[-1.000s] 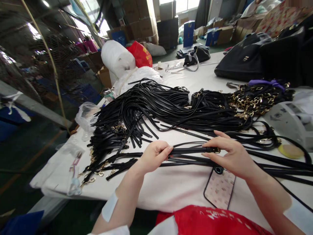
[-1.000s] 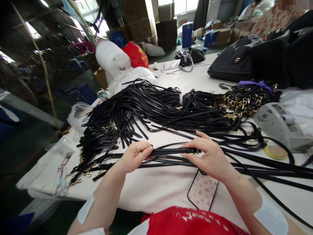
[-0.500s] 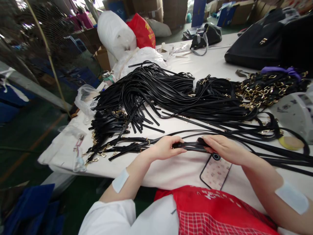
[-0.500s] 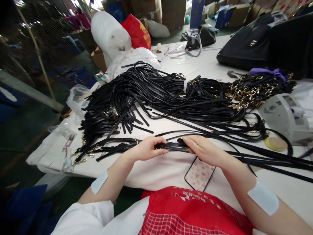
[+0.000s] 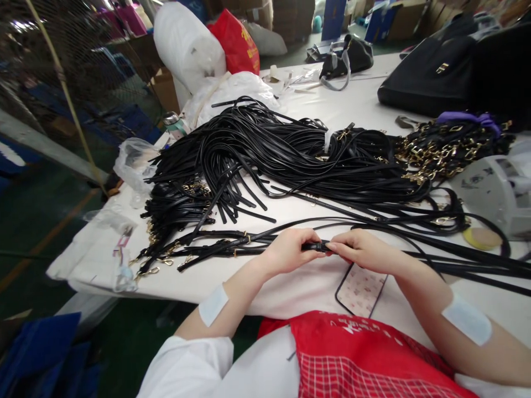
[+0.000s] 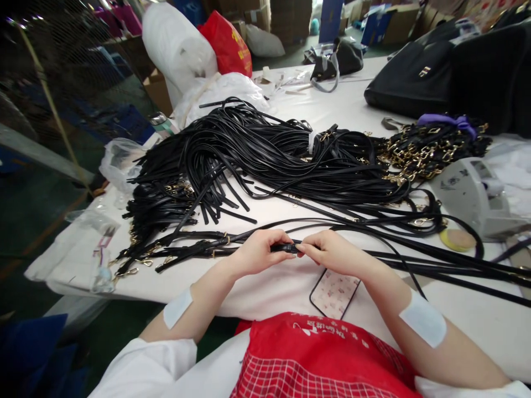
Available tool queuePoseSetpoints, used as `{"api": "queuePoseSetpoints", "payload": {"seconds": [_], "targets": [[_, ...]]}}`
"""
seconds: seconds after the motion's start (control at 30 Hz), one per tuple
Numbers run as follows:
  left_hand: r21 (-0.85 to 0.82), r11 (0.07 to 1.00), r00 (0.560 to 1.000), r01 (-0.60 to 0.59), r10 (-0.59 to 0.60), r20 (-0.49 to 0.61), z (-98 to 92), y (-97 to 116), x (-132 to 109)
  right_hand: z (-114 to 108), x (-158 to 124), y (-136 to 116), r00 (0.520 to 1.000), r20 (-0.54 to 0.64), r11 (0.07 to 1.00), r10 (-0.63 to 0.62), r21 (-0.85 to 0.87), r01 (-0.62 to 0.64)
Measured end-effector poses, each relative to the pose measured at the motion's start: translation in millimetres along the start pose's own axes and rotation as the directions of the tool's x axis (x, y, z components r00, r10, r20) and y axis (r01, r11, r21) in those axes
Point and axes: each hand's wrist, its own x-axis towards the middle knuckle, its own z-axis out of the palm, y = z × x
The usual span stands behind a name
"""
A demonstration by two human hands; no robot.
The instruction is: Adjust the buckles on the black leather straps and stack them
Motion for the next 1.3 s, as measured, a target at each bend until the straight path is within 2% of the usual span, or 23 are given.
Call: {"api": "queuePoseSetpoints", "payload": {"seconds": [0.23, 0.47, 0.6, 0.73, 0.83, 0.93, 1.07, 1.17, 1.3], "targets": [[-0.195, 0.98, 0.998, -0.025, 0.012, -0.067, 11.1, -4, 1, -5, -1, 7, 1.0, 0.015, 1.0, -0.004, 0.029, 0.004], [-0.131, 0.99, 0.995, -0.048, 0.037, -0.091, 18.2, -4, 1, -9, -4, 8, 0.999, 0.026, 0.999, 0.037, 0.018, -0.038], [-0.179, 0.982, 0.987, -0.059, 0.031, -0.157, 19.8, -3, 0, -9, -3, 3, 1.0, 0.012, 1.0, 0.0, 0.013, -0.001], [-0.136, 0.988, 0.991, -0.072, 0.055, -0.124, 25.2, -2, 1, -4, 1, 1, 0.998, 0.033, 0.998, -0.045, -0.042, 0.047], [-0.109, 0.992, 0.988, -0.066, 0.05, -0.143, 28.4, -1, 1, -1, 3, 3, 0.995, 0.011, 0.993, -0.1, -0.069, 0.101], [-0.164, 0.984, 0.982, -0.077, 0.046, -0.181, 23.0, -1, 0, -7, 2, 7, 0.992, 0.018, 0.992, -0.123, -0.025, 0.123], [-0.192, 0.98, 0.957, -0.05, -0.008, -0.288, 9.4, -2, 0, -20, -1, 11, 0.995, -0.023, 0.995, -0.095, 0.006, 0.095], [-0.143, 0.986, 0.965, -0.085, 0.046, -0.259, 9.2, -3, 2, -19, 2, 9, 0.995, -0.034, 0.995, -0.098, 0.001, 0.098], [-0.047, 0.989, 0.969, -0.139, 0.126, -0.211, 19.5, -3, 5, -6, 8, 2, 0.986, -0.025, 0.986, -0.164, 0.017, 0.165]]}}
